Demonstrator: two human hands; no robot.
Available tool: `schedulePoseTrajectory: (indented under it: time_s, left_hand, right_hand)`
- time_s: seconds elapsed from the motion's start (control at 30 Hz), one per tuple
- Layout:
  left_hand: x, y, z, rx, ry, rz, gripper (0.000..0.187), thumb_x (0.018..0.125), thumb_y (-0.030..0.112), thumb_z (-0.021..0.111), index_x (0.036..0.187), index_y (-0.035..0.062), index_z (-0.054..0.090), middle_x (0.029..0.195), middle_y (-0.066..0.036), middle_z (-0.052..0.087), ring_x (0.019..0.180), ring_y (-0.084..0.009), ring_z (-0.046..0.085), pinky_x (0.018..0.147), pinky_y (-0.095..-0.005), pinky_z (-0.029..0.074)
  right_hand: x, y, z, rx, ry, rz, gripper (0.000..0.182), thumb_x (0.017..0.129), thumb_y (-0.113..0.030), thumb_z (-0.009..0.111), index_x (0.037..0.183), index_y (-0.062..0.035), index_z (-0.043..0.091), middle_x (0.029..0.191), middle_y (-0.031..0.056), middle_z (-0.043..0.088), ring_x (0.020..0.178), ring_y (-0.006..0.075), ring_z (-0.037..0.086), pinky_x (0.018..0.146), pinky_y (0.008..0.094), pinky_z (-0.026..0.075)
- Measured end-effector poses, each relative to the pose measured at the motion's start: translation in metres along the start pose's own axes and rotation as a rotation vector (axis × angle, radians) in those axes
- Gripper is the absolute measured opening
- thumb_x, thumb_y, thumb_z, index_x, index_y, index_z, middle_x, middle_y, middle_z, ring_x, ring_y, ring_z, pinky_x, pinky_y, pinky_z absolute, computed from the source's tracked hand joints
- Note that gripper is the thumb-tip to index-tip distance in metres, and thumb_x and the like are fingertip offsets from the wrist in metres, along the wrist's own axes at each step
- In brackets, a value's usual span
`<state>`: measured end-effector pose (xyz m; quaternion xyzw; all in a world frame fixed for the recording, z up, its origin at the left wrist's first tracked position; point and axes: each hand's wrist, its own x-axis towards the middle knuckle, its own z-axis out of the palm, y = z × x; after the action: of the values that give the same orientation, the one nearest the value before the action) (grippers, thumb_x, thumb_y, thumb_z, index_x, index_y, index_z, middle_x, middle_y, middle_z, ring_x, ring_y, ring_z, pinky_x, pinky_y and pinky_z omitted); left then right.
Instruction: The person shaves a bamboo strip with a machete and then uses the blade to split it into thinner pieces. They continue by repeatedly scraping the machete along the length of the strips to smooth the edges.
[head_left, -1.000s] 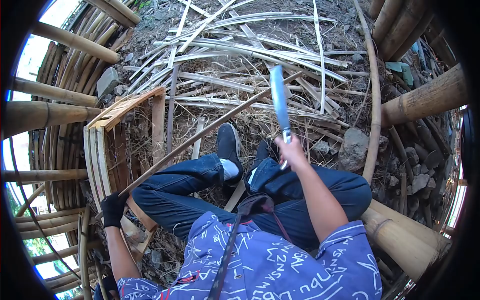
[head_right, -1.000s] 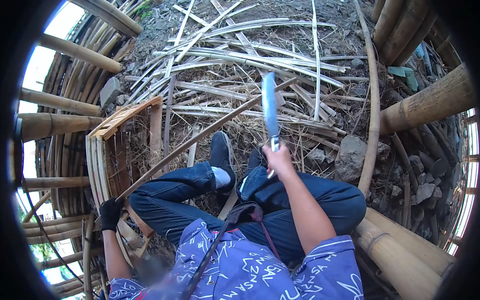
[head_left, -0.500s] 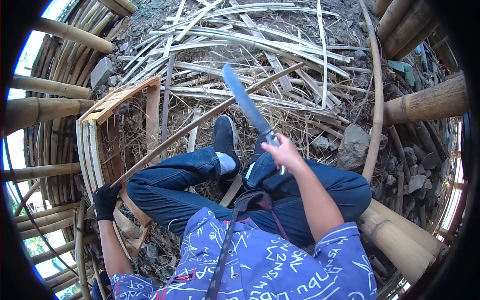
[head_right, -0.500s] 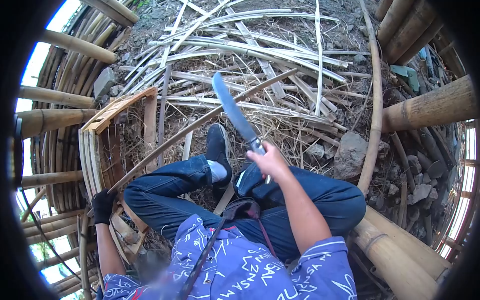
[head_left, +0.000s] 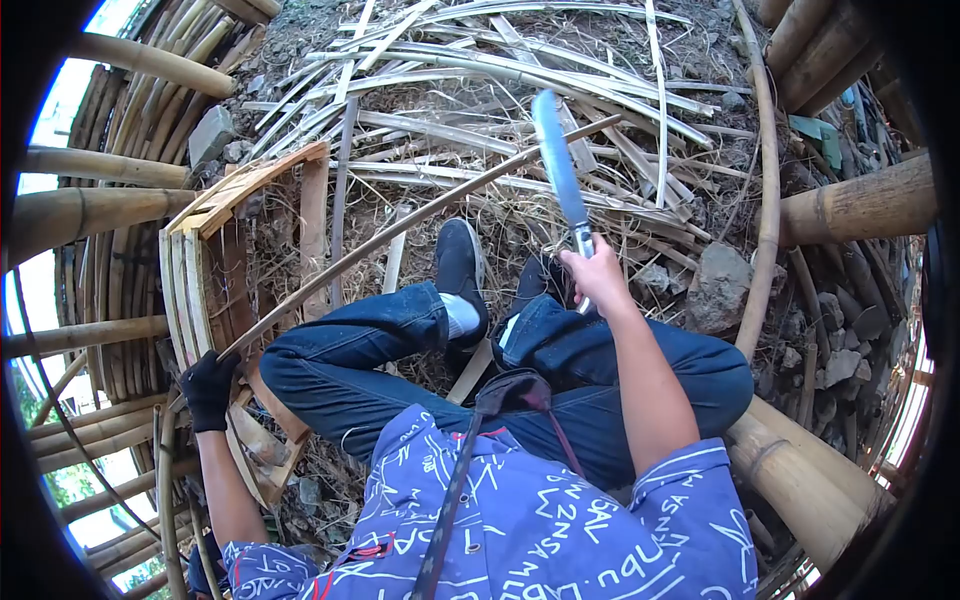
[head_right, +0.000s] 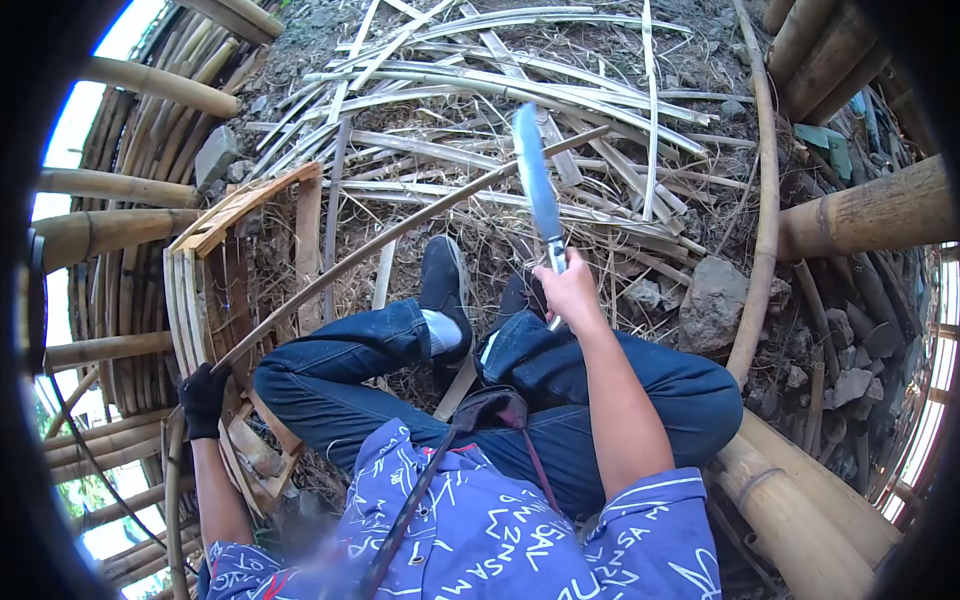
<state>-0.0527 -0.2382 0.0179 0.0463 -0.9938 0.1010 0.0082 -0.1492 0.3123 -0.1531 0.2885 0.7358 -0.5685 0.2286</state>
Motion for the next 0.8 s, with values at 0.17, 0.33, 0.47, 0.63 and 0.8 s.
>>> schedulePoseTrajectory:
  time_s: [0.17,0.33,0.47,0.63,0.8]
  left_hand:
    - [0.002,-0.005,0.005,0.047,0.025,0.027,0.038,0.077,0.037,0.071,0.062,0.0074,0.054,0.057,-0.016,0.055,0.056,-0.0363,0.057,0.052,-0.0431,0.042]
    - [0.001,-0.007,-0.002,0.056,0.067,0.066,0.037,0.076,0.036,0.073,0.061,0.0076,0.054,0.056,-0.015,0.055,0.055,-0.0351,0.057,0.051,-0.042,0.043]
    - [0.009,-0.007,0.003,0.069,0.043,0.043,0.038,0.074,0.037,0.074,0.061,0.0081,0.054,0.056,-0.014,0.055,0.055,-0.0343,0.058,0.051,-0.0416,0.043]
    - [0.009,-0.01,0.002,0.084,0.062,0.079,0.039,0.075,0.038,0.073,0.062,0.0078,0.053,0.056,-0.014,0.055,0.054,-0.034,0.057,0.051,-0.0417,0.043]
    - [0.018,-0.002,-0.002,0.118,0.083,0.098,0.038,0.075,0.036,0.074,0.062,0.008,0.052,0.055,-0.014,0.054,0.053,-0.0337,0.056,0.05,-0.0414,0.042]
  right_hand:
    - [-0.021,0.014,0.019,-0.066,-0.029,-0.035,0.043,0.076,-0.009,0.056,0.117,-0.0005,0.047,0.075,0.0164,0.062,0.048,0.0254,0.061,0.042,0.0362,0.051]
    - [-0.002,0.001,-0.002,-0.033,0.031,0.01,0.044,0.075,-0.009,0.058,0.116,-0.0001,0.048,0.072,0.0131,0.06,0.043,0.0232,0.057,0.041,0.0357,0.05]
    - [-0.02,0.011,0.018,-0.117,-0.072,-0.031,0.044,0.075,-0.007,0.055,0.118,-0.0004,0.047,0.077,0.0153,0.061,0.047,0.0229,0.06,0.044,0.0375,0.051]
    - [-0.005,-0.006,-0.006,-0.033,-0.011,0.009,0.043,0.076,-0.006,0.06,0.115,0.0007,0.047,0.066,0.0067,0.052,0.04,0.0166,0.051,0.034,0.0307,0.043]
    - [-0.018,0.004,0.013,-0.157,-0.047,-0.049,0.047,0.071,-0.003,0.051,0.118,-0.0015,0.046,0.075,0.0175,0.062,0.05,0.0263,0.062,0.045,0.0389,0.051]
